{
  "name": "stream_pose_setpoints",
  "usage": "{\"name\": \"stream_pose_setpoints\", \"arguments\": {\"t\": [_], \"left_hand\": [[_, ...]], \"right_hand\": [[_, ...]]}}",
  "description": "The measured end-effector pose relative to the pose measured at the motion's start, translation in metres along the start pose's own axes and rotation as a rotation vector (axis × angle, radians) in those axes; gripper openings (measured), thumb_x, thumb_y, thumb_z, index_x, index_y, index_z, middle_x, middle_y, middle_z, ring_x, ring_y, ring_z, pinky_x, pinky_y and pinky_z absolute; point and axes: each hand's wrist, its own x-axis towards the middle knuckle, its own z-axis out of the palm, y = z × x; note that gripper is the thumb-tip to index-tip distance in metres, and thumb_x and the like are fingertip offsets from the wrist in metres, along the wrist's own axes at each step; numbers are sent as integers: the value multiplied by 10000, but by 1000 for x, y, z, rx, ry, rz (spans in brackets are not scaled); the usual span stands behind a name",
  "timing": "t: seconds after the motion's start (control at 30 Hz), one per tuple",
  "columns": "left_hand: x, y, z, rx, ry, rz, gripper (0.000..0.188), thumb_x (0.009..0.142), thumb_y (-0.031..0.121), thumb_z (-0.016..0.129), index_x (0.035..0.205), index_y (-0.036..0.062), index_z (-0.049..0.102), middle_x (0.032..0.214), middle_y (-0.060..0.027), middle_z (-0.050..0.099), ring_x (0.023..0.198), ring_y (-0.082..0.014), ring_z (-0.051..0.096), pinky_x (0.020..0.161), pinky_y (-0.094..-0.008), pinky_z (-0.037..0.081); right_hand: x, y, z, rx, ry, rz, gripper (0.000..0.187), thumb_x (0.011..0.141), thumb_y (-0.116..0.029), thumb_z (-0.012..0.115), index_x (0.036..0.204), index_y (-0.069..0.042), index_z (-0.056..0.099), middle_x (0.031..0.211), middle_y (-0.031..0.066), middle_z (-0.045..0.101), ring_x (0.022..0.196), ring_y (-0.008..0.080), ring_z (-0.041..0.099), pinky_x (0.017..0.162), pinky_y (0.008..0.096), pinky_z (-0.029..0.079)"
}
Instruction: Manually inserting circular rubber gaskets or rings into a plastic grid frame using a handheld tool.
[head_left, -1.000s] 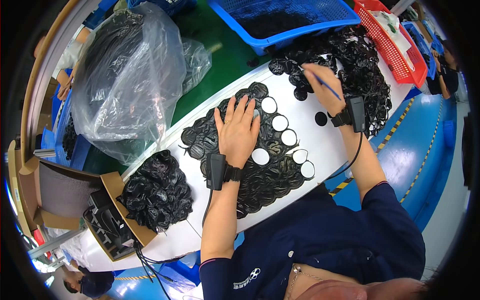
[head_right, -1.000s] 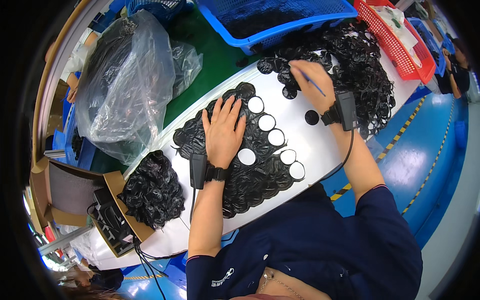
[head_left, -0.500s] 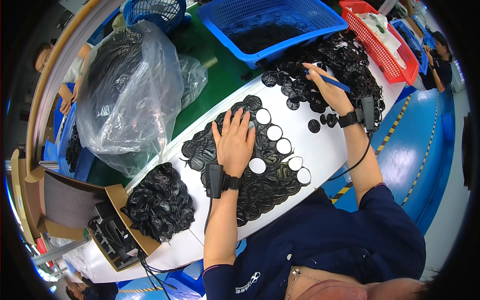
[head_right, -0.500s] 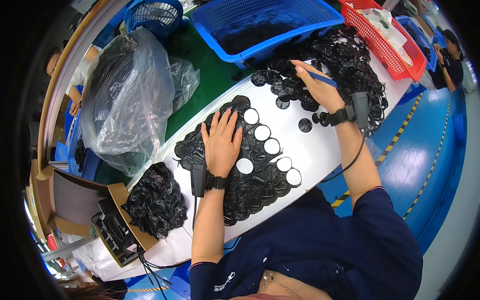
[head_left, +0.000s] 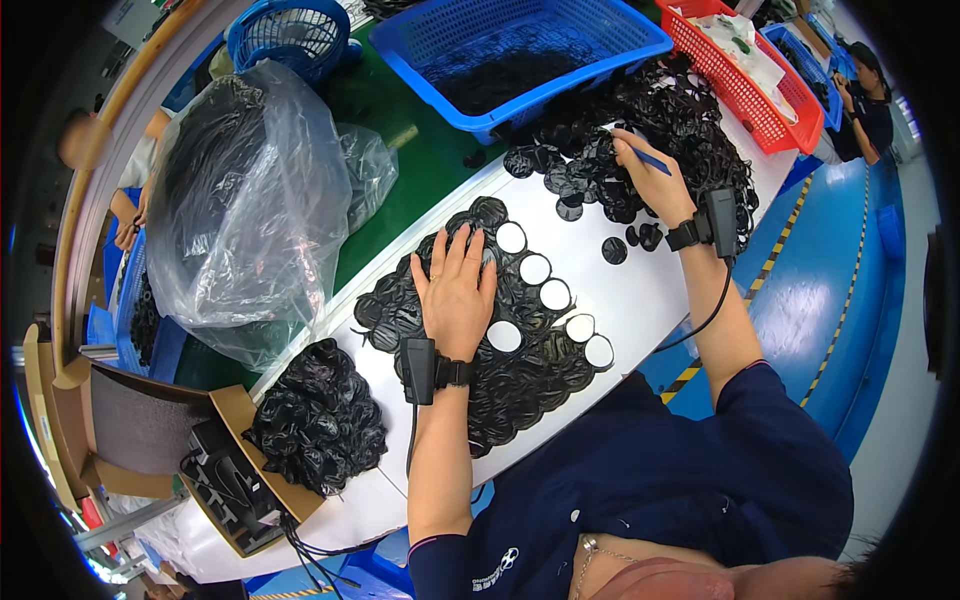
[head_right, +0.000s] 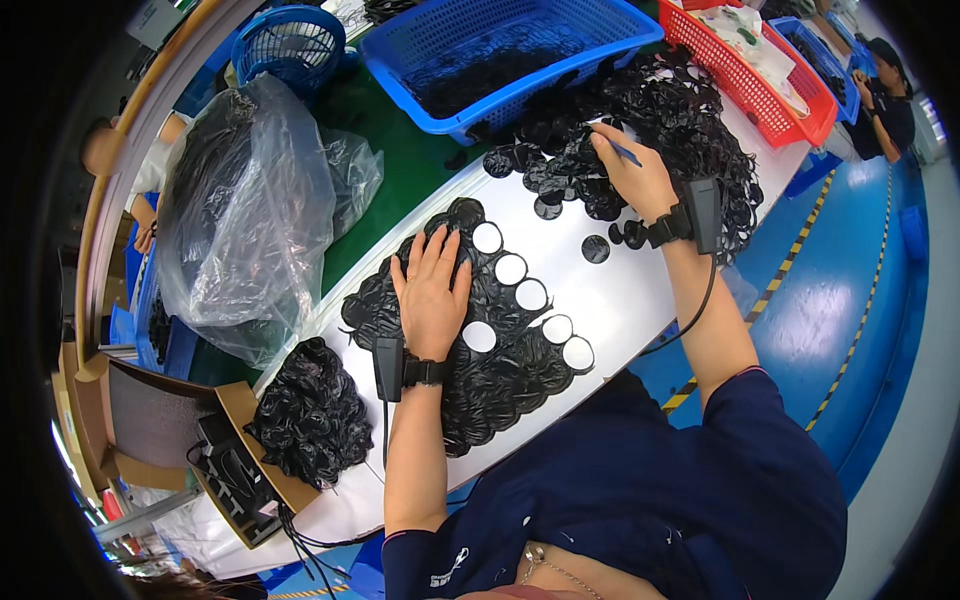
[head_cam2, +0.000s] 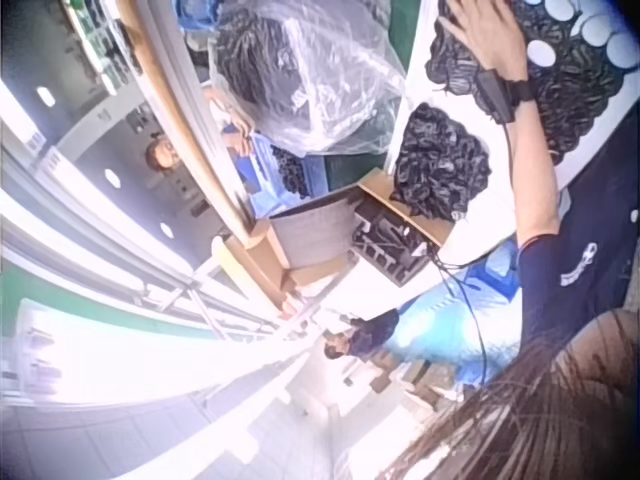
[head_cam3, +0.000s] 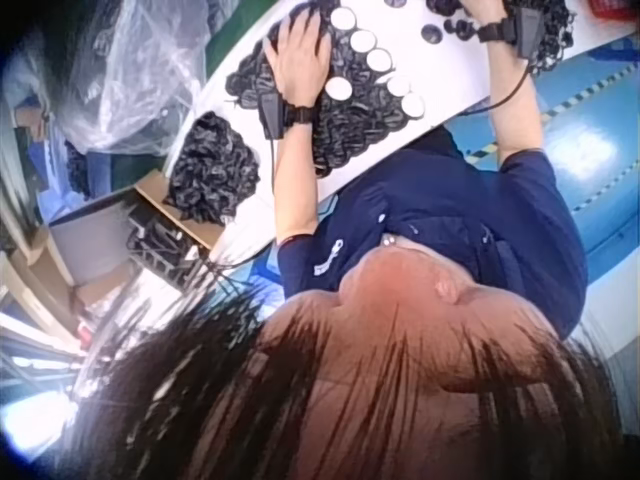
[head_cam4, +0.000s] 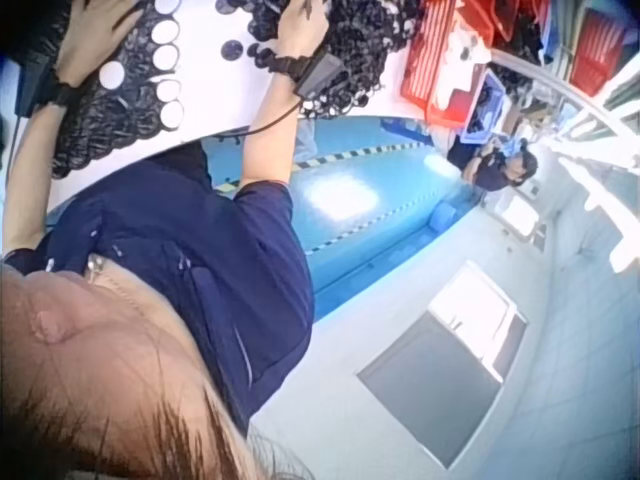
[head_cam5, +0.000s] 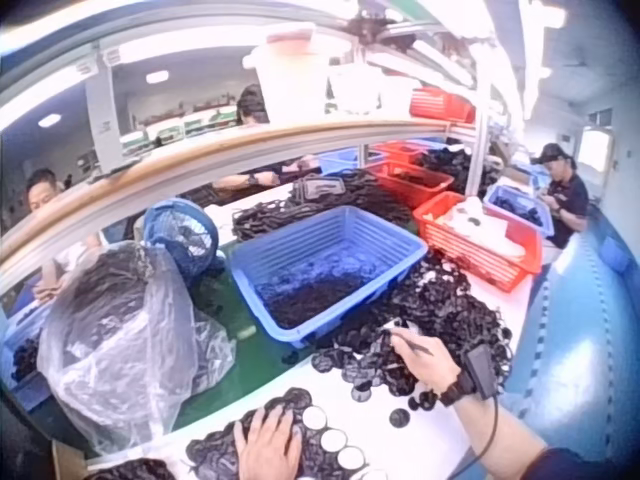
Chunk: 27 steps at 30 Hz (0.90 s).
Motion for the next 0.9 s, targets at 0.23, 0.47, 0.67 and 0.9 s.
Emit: {"name": "stream_pose_setpoints", "arguments": {"t": [0.23, 0.47, 0.67, 0.9], "left_hand": [[0, 0, 0, -2, -10, 1, 384, 932, 237, 595, 1291, 100, 604, 1373, -69, 551, 1342, -295, 422, 1124, -578, 214], [0, -1, 0, 9, -10, 5, 385, 931, 239, 598, 1292, 104, 602, 1379, -66, 544, 1342, -294, 420, 1121, -582, 220], [0, -1, 2, 18, -15, 0, 393, 926, 245, 602, 1297, 114, 595, 1377, -61, 543, 1342, -288, 421, 1114, -588, 232], [-1, -1, 1, -8, -8, 1, 401, 923, 246, 603, 1301, 114, 592, 1380, -64, 540, 1347, -291, 416, 1106, -596, 230]], "right_hand": [[7, 11, -3, -49, 135, -125, 316, 964, -323, 579, 1168, -97, 664, 977, 201, 695, 915, 334, 682, 811, 350, 511], [4, -9, -10, -188, 370, -484, 318, 972, -318, 576, 1124, -67, 698, 924, 83, 706, 799, 223, 650, 707, 316, 492], [-35, -35, 58, 644, -315, 6, 289, 954, -237, 619, 1129, -14, 677, 893, 40, 689, 781, 74, 621, 639, 210, 485], [-47, -46, 116, 553, -405, -1, 249, 928, -218, 638, 1100, -52, 707, 891, 15, 688, 718, 64, 590, 630, 220, 480]]}}
